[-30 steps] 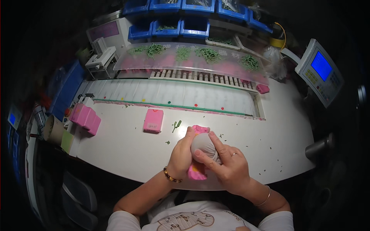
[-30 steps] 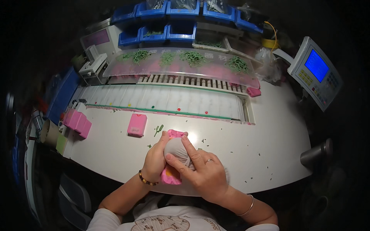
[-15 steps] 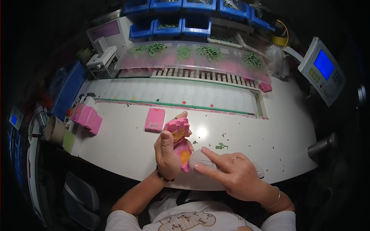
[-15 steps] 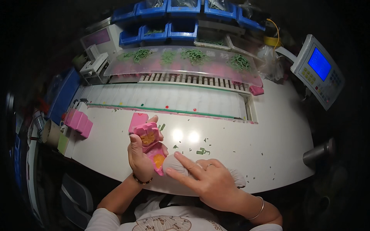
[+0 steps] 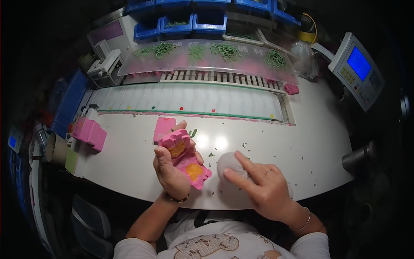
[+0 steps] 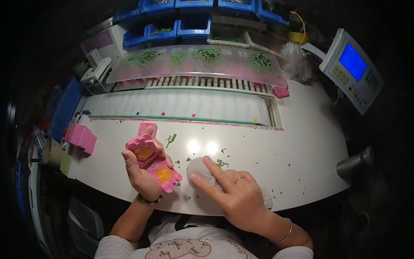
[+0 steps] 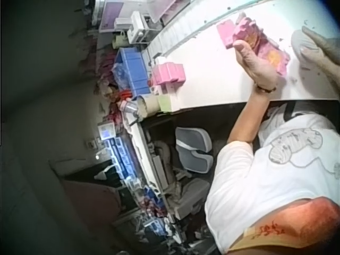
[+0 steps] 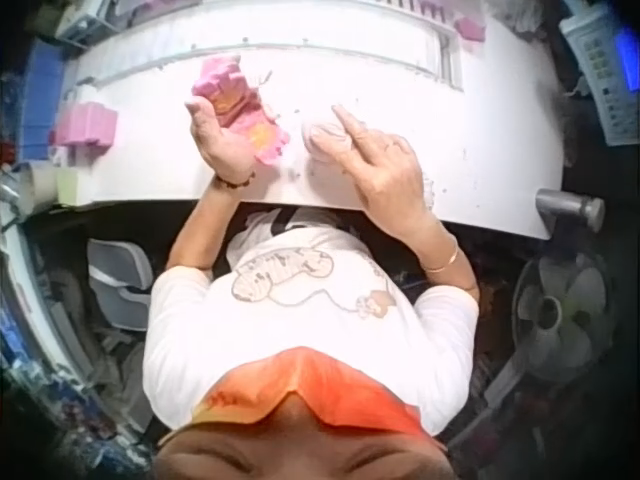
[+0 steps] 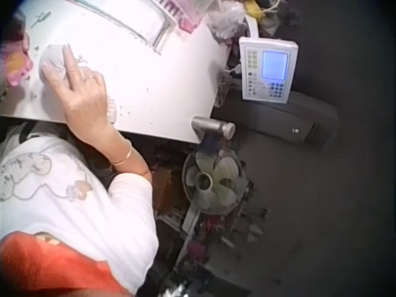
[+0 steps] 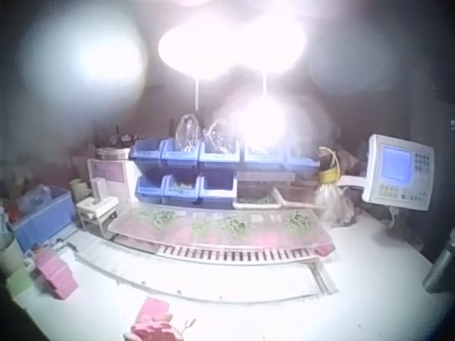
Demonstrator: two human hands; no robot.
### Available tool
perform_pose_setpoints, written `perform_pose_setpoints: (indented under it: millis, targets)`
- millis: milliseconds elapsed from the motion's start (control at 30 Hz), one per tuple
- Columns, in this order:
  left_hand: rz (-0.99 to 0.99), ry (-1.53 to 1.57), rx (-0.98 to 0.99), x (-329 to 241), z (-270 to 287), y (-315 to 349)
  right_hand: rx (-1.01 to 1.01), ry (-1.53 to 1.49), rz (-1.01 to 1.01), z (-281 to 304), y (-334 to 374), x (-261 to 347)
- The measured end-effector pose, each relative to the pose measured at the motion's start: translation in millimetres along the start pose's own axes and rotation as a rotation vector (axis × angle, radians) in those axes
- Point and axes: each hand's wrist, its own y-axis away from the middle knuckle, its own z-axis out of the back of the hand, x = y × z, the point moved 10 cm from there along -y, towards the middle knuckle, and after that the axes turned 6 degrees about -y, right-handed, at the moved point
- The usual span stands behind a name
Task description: Assembling small colorful components into a pink mold and cleaning the final product.
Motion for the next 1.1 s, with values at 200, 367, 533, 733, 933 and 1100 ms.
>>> perform_pose_setpoints:
  millis: [200, 367, 533, 733, 933, 1100]
  targets:
    - [0.091, -0.032, 0.007, 16.5, 18.8, -1.3, 0.003, 0.289, -0.247, 3.4, 26.4, -65.6]
    - [0.360, 0.085, -0.038, 49.5, 21.2, 20.1, -0.084, 0.380, -0.282, 5.6, 15.4, -58.1]
    - [0.493, 0.151, -0.010, 57.5, 13.4, 34.3, 0.113, -0.111, -0.159, -51.3, 7.2, -21.1]
    - [0.540, 0.150, 0.007, 59.5, 11.8, 37.1, 0.006, 0.006, -0.047, -54.2, 15.8, -22.0]
    - [0.618, 0.205, 0.041, 69.7, 10.6, 40.5, -0.304, -0.799, -0.580, 14.2, 20.3, -97.1]
    - [0.701, 0.254, 0.081, 73.0, -5.3, 44.1, -0.266, -0.412, -0.526, 40.3, 9.6, -119.2]
